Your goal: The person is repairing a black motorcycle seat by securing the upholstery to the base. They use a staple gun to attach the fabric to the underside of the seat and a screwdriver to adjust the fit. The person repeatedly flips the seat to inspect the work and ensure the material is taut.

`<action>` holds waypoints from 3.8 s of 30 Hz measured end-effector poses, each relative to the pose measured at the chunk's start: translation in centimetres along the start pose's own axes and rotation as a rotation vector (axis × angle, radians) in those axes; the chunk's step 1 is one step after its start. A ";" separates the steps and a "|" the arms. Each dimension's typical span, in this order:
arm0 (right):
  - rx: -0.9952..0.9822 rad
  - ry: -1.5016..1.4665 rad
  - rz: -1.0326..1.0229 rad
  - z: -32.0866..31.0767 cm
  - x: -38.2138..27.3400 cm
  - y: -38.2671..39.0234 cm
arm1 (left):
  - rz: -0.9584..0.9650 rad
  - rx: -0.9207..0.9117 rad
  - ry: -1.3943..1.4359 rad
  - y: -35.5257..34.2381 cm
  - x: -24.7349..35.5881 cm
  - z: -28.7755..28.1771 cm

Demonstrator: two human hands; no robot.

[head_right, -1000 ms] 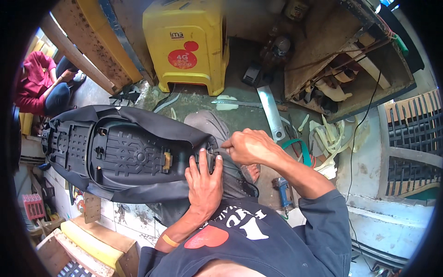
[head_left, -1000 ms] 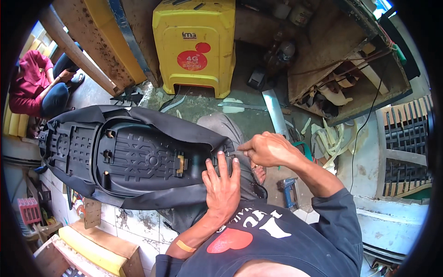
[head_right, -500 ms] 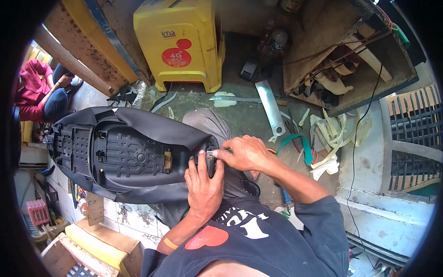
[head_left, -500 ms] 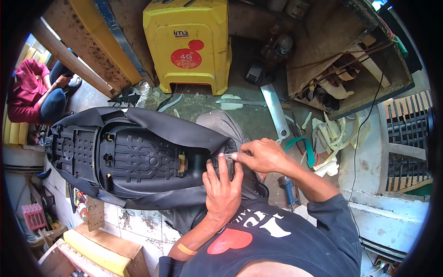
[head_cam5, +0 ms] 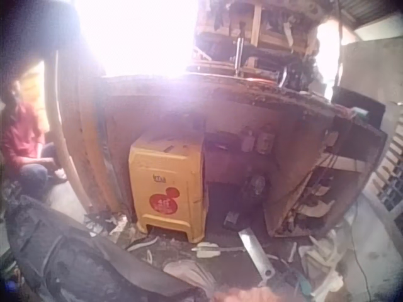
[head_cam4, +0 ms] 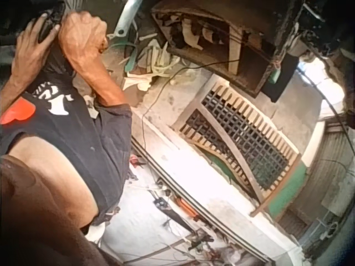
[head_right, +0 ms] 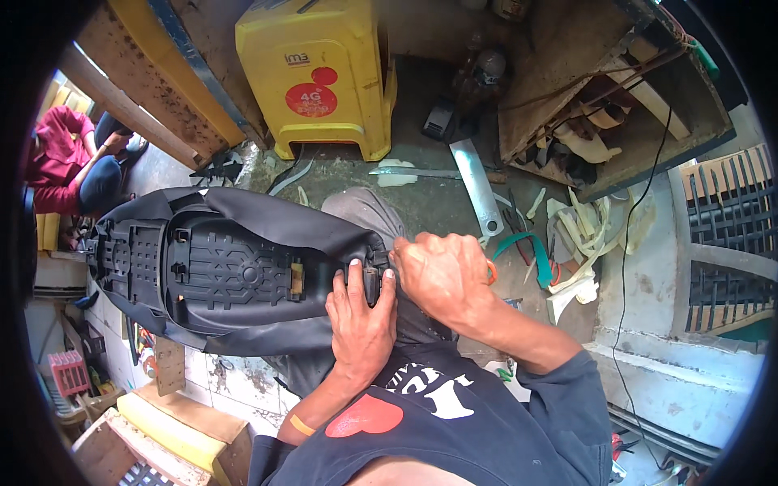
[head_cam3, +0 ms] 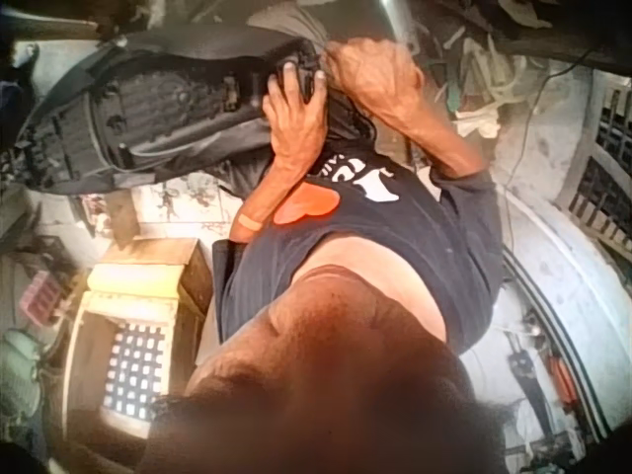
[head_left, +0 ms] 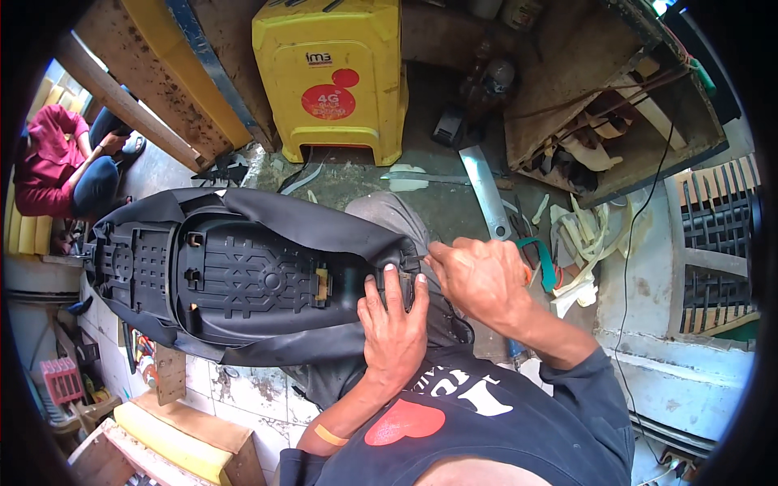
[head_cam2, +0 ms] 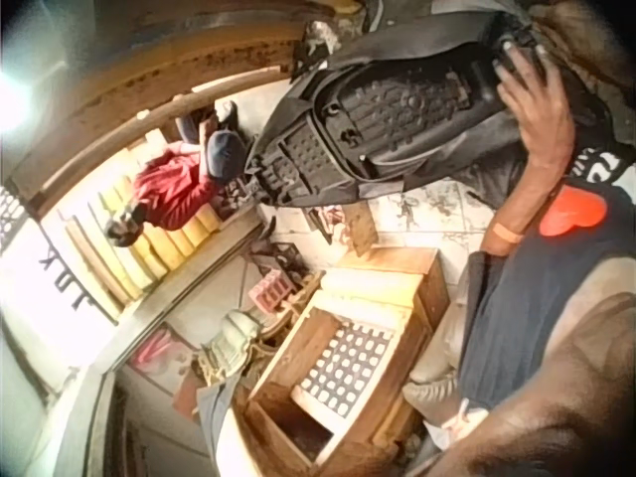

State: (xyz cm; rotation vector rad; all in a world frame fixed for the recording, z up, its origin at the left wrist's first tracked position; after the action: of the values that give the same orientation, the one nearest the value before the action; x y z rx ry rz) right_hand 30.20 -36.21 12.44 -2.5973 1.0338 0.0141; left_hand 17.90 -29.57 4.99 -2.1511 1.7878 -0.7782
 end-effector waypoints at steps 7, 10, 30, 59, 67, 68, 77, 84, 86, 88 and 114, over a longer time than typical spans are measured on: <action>-0.062 0.025 -0.017 2.2 -0.8 0.1 | -0.002 0.038 0.010 -0.4 0.1 0.1; -0.093 -0.095 0.145 2.6 1.0 -0.1 | -0.006 0.053 0.034 -0.4 0.1 -0.2; -0.078 0.100 -0.054 1.2 -0.8 -1.0 | 0.024 0.082 0.020 -0.3 0.6 -1.1; -0.193 -0.342 -0.337 2.9 0.9 -2.0 | 0.017 0.055 0.048 -0.4 0.9 -1.4; -0.255 -0.248 -0.511 4.2 -1.3 -3.4 | -0.004 0.028 0.015 -0.2 0.6 -0.9; -0.263 -0.252 -0.540 4.5 -1.3 -3.3 | -0.006 0.033 0.017 -0.2 0.6 -0.8; -0.151 -0.310 -0.241 3.2 3.4 -2.1 | -0.012 0.034 0.036 -0.6 0.6 -0.8; -0.247 -0.282 -0.011 1.0 2.9 0.0 | -0.066 -0.007 0.035 -0.7 0.4 -0.6; -0.208 -0.306 -0.004 1.3 2.9 0.2 | -0.062 0.000 0.042 -0.9 0.5 -0.8; -0.191 -0.324 0.052 1.9 3.5 0.2 | -0.064 0.026 0.052 -1.0 0.4 -1.1; 0.109 -1.666 0.400 5.9 2.8 3.9 | -0.455 -0.152 0.711 -7.8 -3.3 -5.6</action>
State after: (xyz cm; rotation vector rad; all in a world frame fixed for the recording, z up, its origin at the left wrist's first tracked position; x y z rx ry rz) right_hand 30.34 -38.79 5.35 -1.3066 0.6836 1.7232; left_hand 21.04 -23.80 12.68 -2.6403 1.6636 -1.7460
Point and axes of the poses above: each hand's wrist, its own y-axis away from the middle knuckle, its own z-axis out of the palm, x = y × z, the point moved 7 cm from there along -y, towards the middle knuckle, and after that the axes turned 15 degrees about x, right-handed, at the moved point
